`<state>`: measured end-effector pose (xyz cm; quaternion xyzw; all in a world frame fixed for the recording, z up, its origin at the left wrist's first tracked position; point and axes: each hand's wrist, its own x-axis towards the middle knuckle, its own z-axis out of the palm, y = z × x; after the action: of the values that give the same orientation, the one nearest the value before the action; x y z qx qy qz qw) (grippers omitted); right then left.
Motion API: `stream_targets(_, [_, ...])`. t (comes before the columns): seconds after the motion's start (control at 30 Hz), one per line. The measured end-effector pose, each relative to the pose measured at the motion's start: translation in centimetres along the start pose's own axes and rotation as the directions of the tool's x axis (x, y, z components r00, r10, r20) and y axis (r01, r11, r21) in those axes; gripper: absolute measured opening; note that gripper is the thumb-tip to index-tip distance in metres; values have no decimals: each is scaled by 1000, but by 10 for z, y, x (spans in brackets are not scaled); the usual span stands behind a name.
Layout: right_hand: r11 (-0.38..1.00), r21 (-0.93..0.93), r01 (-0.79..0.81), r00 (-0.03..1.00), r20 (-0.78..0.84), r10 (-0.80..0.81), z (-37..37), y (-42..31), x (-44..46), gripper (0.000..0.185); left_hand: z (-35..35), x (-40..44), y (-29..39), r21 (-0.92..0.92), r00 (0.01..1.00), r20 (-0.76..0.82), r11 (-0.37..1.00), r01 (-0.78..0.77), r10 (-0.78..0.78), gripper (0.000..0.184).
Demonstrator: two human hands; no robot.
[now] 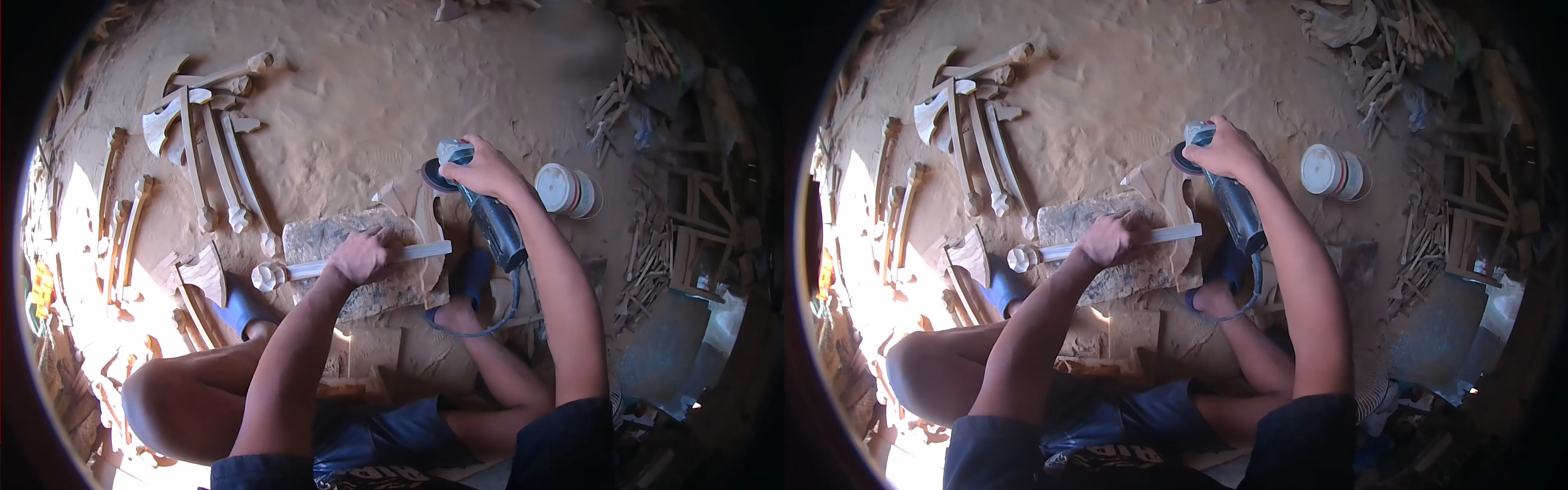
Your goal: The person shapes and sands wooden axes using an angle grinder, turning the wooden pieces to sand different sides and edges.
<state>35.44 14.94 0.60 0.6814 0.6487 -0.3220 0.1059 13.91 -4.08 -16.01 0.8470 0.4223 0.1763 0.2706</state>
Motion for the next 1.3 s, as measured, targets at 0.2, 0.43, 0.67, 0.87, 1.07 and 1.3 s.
stream_targets(0.2, [995, -92, -46, 992, -119, 35, -7, 5, 4, 89, 7, 0, -5, 22, 998, 59, 1000, 6, -8, 30])
stream_targets(0.43, [994, -93, 56, 997, 58, -50, 0, -29, -5, 91, 12, -1, -9, 11, 998, 65, 1000, -27, 26, 27])
stream_targets(0.67, [988, -111, 109, 989, 110, -97, 0, -39, -10, 89, -20, 4, 11, -47, 997, -60, 998, -48, 45, 28])
stream_targets(0.87, [992, -113, -58, 998, -14, 57, -12, -1, 13, 90, -15, 3, 8, -63, 997, -59, 997, -53, 50, 29])
stream_targets(1.07, [999, 32, -8, 976, -217, 15, -12, 35, -15, 90, -19, 4, 10, -91, 1000, 6, 996, -24, 24, 27])
stream_targets(1.3, [933, 283, 223, 880, -470, -68, -3, 79, -131, 88, -12, 4, 6, 31, 995, 103, 999, 14, -17, 39])
